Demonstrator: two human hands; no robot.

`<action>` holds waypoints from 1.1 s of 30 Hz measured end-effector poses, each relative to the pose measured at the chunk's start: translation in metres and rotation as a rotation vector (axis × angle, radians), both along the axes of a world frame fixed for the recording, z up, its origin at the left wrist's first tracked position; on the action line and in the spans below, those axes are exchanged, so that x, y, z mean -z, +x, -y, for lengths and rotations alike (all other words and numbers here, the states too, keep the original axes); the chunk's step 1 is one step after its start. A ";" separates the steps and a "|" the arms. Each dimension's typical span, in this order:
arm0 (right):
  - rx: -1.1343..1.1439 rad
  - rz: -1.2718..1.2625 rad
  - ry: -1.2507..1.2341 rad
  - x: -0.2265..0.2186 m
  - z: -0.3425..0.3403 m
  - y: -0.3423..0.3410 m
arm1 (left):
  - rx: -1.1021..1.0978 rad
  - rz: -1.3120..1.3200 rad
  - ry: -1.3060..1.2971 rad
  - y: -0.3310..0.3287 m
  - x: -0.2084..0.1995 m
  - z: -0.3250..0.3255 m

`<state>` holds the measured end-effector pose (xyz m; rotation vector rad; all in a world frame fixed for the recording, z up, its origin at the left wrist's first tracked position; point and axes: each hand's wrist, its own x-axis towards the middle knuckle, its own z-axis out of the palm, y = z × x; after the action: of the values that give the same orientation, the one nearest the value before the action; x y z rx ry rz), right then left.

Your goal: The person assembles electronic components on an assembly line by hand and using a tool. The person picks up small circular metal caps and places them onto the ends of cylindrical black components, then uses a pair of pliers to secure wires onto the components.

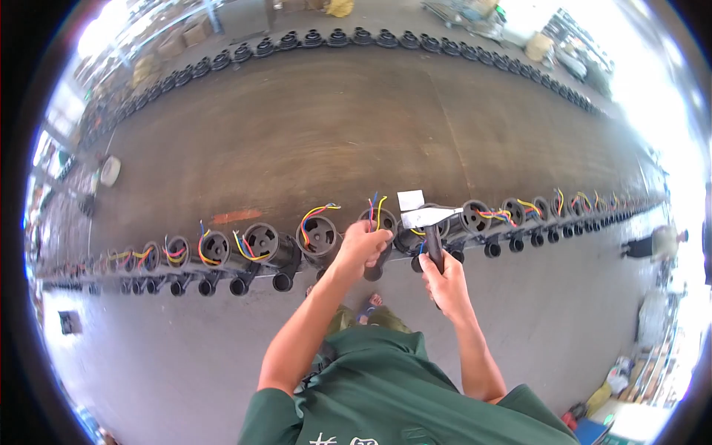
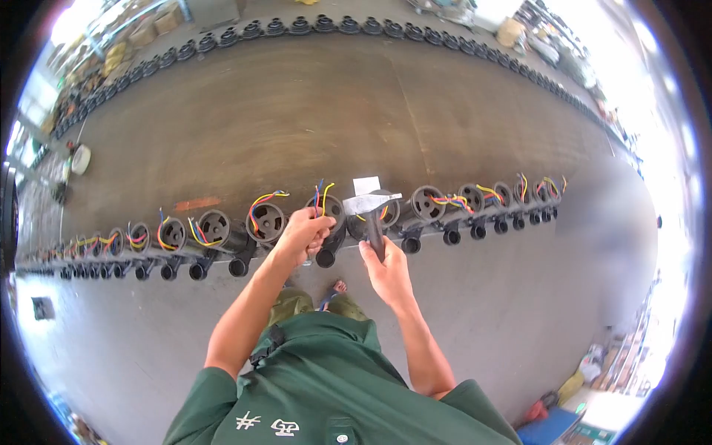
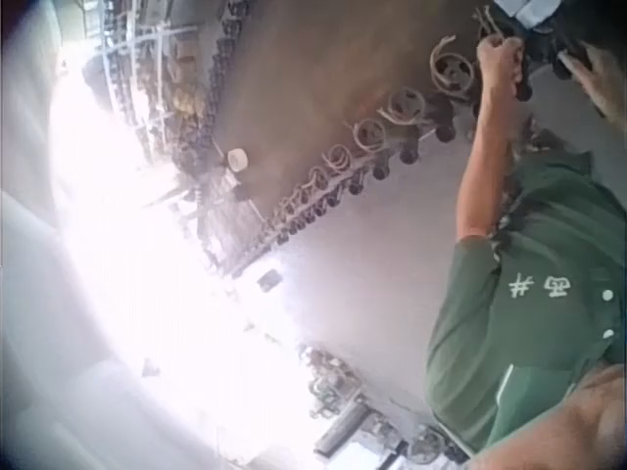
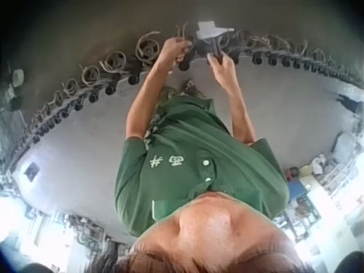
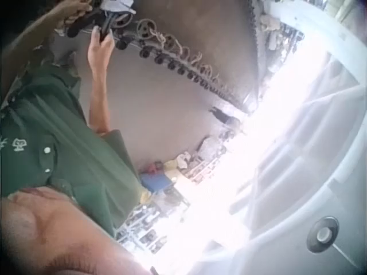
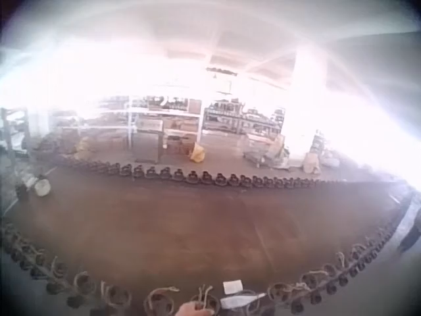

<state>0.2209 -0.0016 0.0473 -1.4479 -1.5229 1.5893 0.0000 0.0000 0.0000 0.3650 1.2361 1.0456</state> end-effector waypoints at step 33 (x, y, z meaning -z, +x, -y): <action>-0.258 0.428 0.232 -0.007 -0.017 -0.045 | 0.118 -1.424 1.088 0.015 0.130 0.057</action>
<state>0.1756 0.0153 0.0544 -1.5740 -2.1341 1.2270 0.0154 -0.0573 -0.1302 2.2778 1.6452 1.2804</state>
